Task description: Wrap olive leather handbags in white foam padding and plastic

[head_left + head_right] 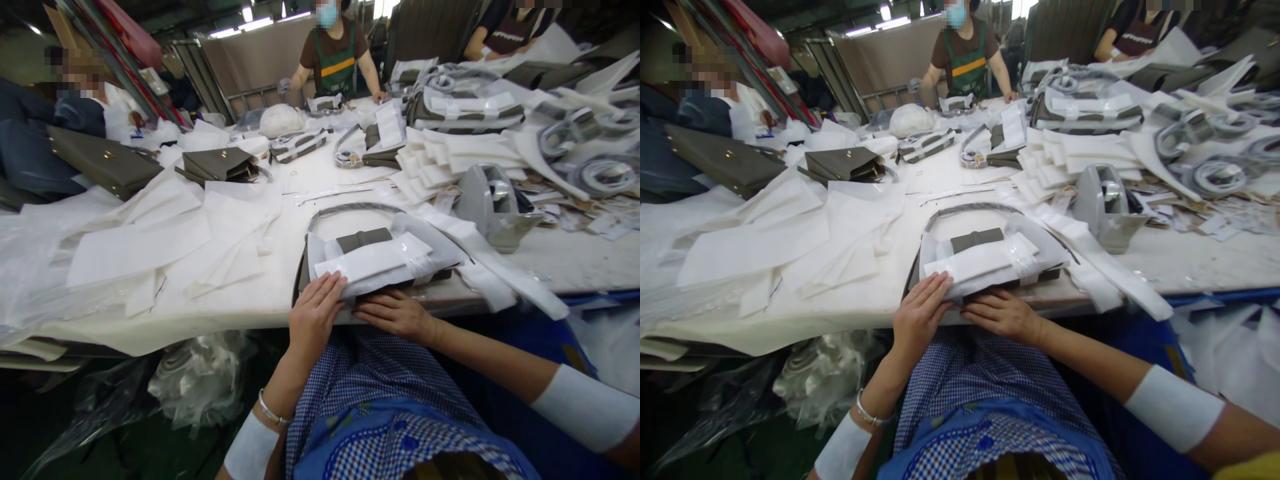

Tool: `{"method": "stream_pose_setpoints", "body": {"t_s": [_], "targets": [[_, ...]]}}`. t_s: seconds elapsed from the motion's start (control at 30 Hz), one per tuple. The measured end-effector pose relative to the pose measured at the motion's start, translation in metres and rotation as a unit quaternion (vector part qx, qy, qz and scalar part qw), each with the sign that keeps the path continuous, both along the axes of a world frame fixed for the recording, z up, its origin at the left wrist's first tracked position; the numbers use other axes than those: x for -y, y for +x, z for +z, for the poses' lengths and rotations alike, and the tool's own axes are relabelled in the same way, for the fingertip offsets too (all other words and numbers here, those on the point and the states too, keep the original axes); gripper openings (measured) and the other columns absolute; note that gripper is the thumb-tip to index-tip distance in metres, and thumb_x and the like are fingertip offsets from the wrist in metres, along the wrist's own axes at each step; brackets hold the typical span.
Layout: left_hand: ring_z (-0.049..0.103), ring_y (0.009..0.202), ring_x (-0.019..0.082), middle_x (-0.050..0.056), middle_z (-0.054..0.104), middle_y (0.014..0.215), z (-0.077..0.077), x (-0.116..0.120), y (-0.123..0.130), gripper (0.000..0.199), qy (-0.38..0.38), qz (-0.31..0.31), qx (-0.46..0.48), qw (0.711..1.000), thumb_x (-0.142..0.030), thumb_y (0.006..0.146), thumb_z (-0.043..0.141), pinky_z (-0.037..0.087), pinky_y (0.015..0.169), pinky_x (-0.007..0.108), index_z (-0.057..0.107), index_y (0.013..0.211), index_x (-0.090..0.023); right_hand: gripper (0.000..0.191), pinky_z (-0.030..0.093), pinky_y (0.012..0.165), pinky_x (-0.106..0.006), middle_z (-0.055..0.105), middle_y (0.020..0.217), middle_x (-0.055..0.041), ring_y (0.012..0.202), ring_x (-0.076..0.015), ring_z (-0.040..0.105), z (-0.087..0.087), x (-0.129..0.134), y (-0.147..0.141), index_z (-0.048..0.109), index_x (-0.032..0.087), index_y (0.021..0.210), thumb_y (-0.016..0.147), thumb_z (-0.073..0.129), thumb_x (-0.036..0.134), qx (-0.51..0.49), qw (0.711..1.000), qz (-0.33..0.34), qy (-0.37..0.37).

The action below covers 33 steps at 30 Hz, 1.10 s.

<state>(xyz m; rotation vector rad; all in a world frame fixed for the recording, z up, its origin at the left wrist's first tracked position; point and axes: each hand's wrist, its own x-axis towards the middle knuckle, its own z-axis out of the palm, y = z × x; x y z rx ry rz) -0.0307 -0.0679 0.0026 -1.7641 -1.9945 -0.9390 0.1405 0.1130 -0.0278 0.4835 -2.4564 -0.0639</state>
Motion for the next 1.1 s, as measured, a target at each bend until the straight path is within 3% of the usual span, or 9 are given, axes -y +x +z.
{"method": "stream_pose_setpoints", "body": {"t_s": [0.17, 0.37, 0.53, 0.67, 0.83, 1.1], "targets": [[0.055, 0.131, 0.023, 0.003, 0.06, 0.139, -0.001, -0.003, 0.001, 0.052, 0.012, 0.014, -0.012, 1.0, -0.019, 0.095, 0.059, 0.047, 0.111, 0.043, 0.048, 0.144, -0.027, 0.021, 0.055, 0.088, -0.034, 0.076, 0.109, -0.0027, 0.104, -0.0159, 0.068, 0.005, 0.005, -0.016, 0.071, 0.02, 0.109, 0.091, 0.064, 0.013, -0.052, 0.997, 0.041, -0.039], [0.056, 0.13, 0.023, 0.002, 0.061, 0.138, 0.003, -0.004, -0.001, 0.05, 0.009, 0.011, -0.002, 1.0, -0.021, 0.095, 0.06, 0.049, 0.11, 0.043, 0.049, 0.143, -0.028, 0.05, 0.051, 0.101, -0.039, 0.067, 0.129, -0.0081, 0.127, -0.0183, 0.056, 0.006, -0.002, 0.002, 0.05, 0.018, 0.143, 0.094, 0.055, 0.007, 0.028, 0.998, 0.031, -0.05], [0.056, 0.13, 0.022, 0.001, 0.062, 0.138, 0.004, -0.004, 0.0, 0.049, 0.006, 0.014, 0.011, 1.0, -0.022, 0.094, 0.061, 0.049, 0.111, 0.041, 0.051, 0.142, -0.028, 0.056, 0.043, 0.109, -0.043, 0.061, 0.139, -0.0049, 0.133, -0.0201, 0.05, -0.003, -0.003, 0.013, 0.042, 0.024, 0.149, 0.096, 0.05, 0.007, 0.046, 0.998, -0.042, -0.013], [0.055, 0.131, 0.022, 0.002, 0.062, 0.138, 0.004, -0.004, 0.0, 0.048, 0.01, 0.013, 0.014, 1.0, -0.023, 0.094, 0.062, 0.048, 0.111, 0.042, 0.052, 0.141, -0.028, 0.055, 0.048, 0.1, -0.037, 0.068, 0.13, -0.003, 0.12, -0.0174, 0.059, -0.004, 0.001, 0.003, 0.047, 0.026, 0.145, 0.094, 0.057, 0.009, -0.007, 0.998, -0.052, -0.028], [0.054, 0.132, 0.022, 0.002, 0.061, 0.138, 0.006, -0.003, -0.001, 0.048, 0.0, 0.007, 0.009, 1.0, -0.023, 0.094, 0.061, 0.048, 0.111, 0.041, 0.052, 0.141, -0.027, 0.038, 0.055, 0.087, -0.035, 0.075, 0.111, -0.0034, 0.109, -0.0181, 0.067, 0.005, 0.005, -0.01, 0.064, 0.023, 0.129, 0.092, 0.062, 0.012, -0.042, 0.997, 0.009, -0.062], [0.055, 0.131, 0.021, 0.003, 0.062, 0.138, 0.004, -0.007, 0.002, 0.045, 0.014, 0.029, -0.012, 0.999, -0.018, 0.095, 0.058, 0.047, 0.111, 0.042, 0.053, 0.14, -0.026, 0.025, 0.059, 0.092, -0.037, 0.077, 0.104, -0.0036, 0.101, -0.0182, 0.072, 0.005, 0.028, -0.009, 0.071, 0.02, 0.112, 0.093, 0.057, 0.011, -0.037, 0.986, 0.022, -0.16]]}}
